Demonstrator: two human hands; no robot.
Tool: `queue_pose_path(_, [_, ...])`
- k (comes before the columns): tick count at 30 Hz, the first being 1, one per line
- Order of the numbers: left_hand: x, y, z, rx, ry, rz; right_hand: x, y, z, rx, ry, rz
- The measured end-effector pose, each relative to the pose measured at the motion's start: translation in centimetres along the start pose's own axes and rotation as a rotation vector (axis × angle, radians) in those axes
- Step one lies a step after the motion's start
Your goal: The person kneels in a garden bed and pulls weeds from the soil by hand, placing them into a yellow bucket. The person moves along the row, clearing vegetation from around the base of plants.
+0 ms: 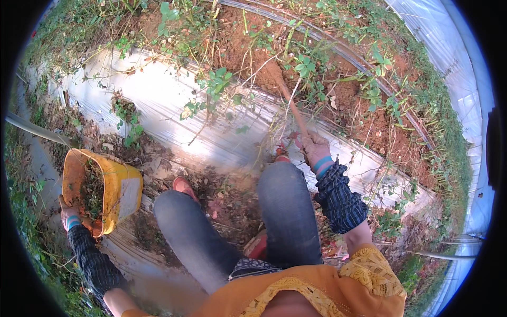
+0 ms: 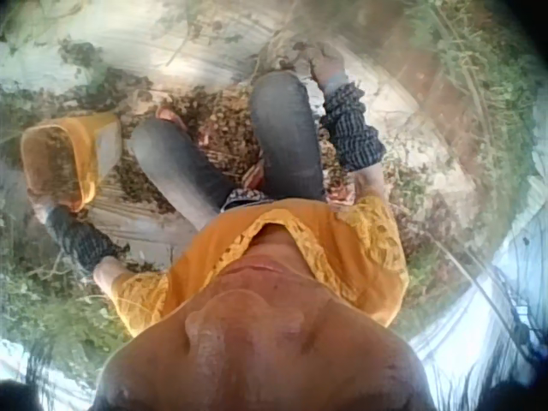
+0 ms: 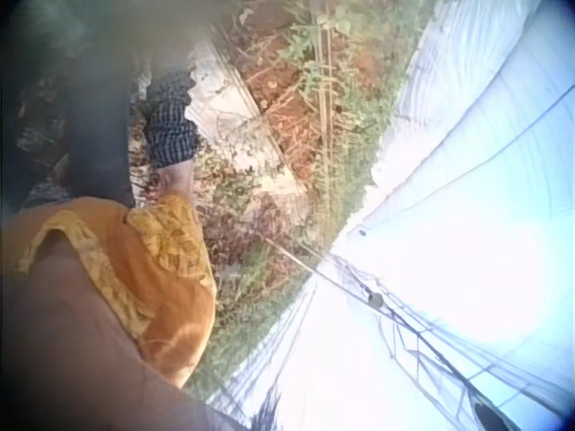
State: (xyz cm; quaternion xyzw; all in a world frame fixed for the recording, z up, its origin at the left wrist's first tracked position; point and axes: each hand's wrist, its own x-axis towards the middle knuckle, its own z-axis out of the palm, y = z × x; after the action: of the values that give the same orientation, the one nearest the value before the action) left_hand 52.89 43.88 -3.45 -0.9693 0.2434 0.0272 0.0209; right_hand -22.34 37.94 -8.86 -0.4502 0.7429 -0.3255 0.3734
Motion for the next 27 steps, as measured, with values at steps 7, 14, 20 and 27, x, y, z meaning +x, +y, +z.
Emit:
queue_pose_path(7, [3.6,1.2,-2.6,-0.497,0.158,0.091,2.4,-2.1,-1.6,-0.080,0.020,0.033])
queue_pose_path(14, [-0.4,16.3,-6.5,-1.231,0.237,0.595,8.2,-4.6,-0.2,0.016,-0.070,0.015])
queue_pose_path(20, [-12.8,34.7,-7.2,-1.352,-0.105,0.856,8.6,-4.0,5.4,0.312,0.019,0.093])
queue_pose_path(27, [-28.0,48.0,-3.1,-1.348,-0.665,0.792,9.7,0.1,5.2,0.231,-0.077,-0.013])
